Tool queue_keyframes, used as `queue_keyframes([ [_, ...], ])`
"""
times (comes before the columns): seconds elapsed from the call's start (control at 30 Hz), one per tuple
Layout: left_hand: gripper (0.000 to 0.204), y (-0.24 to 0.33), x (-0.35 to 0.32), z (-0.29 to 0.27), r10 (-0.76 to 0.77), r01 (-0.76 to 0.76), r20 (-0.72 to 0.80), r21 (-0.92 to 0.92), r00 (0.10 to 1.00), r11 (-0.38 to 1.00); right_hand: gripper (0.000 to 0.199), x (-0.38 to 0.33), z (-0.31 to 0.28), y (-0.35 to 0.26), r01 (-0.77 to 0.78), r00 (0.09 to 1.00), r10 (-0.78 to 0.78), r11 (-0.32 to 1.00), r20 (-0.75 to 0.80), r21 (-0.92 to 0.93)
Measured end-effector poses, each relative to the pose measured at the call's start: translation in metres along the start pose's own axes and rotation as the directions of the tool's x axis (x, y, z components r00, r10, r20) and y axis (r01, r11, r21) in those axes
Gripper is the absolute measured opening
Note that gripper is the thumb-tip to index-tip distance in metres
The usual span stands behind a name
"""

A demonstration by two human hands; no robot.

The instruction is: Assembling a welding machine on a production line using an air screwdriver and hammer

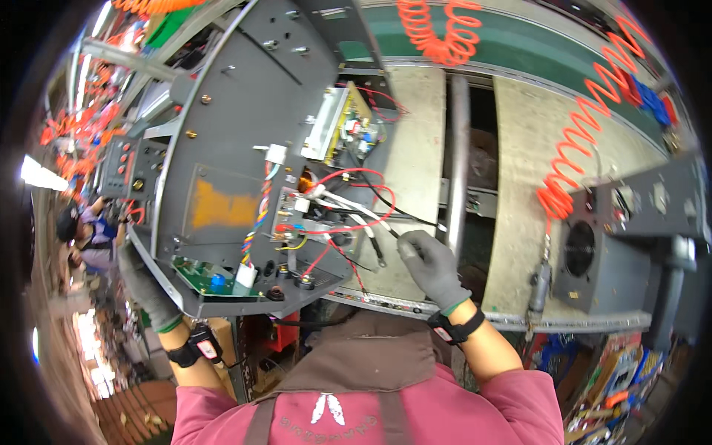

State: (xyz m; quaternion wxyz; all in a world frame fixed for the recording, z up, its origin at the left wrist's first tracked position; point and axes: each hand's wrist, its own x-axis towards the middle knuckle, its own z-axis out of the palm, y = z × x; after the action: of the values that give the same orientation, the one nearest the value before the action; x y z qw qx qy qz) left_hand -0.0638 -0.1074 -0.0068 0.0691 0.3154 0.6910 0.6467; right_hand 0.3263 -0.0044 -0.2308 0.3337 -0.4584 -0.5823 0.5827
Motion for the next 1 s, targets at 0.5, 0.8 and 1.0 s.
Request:
queue_keyframes([
  [0.5,0.042,-0.032,-0.028,0.005,-0.483,0.483,0.095,-0.353,0.87,0.801,0.014,0.108,0.014,-0.148,0.099,0.904,-0.201,0.957,0.377,0.272],
  [0.8,0.04,-0.11,0.003,0.005,-0.618,0.713,0.365,-0.255,0.697,0.654,0.023,0.077,0.034,-0.147,0.047,0.948,-0.11,0.976,0.3,0.211],
  [1.0,0.035,-0.206,0.007,-0.007,-0.446,0.474,0.524,0.089,0.725,0.876,0.054,0.135,0.034,-0.228,0.303,0.943,-0.322,0.935,0.083,0.185],
])
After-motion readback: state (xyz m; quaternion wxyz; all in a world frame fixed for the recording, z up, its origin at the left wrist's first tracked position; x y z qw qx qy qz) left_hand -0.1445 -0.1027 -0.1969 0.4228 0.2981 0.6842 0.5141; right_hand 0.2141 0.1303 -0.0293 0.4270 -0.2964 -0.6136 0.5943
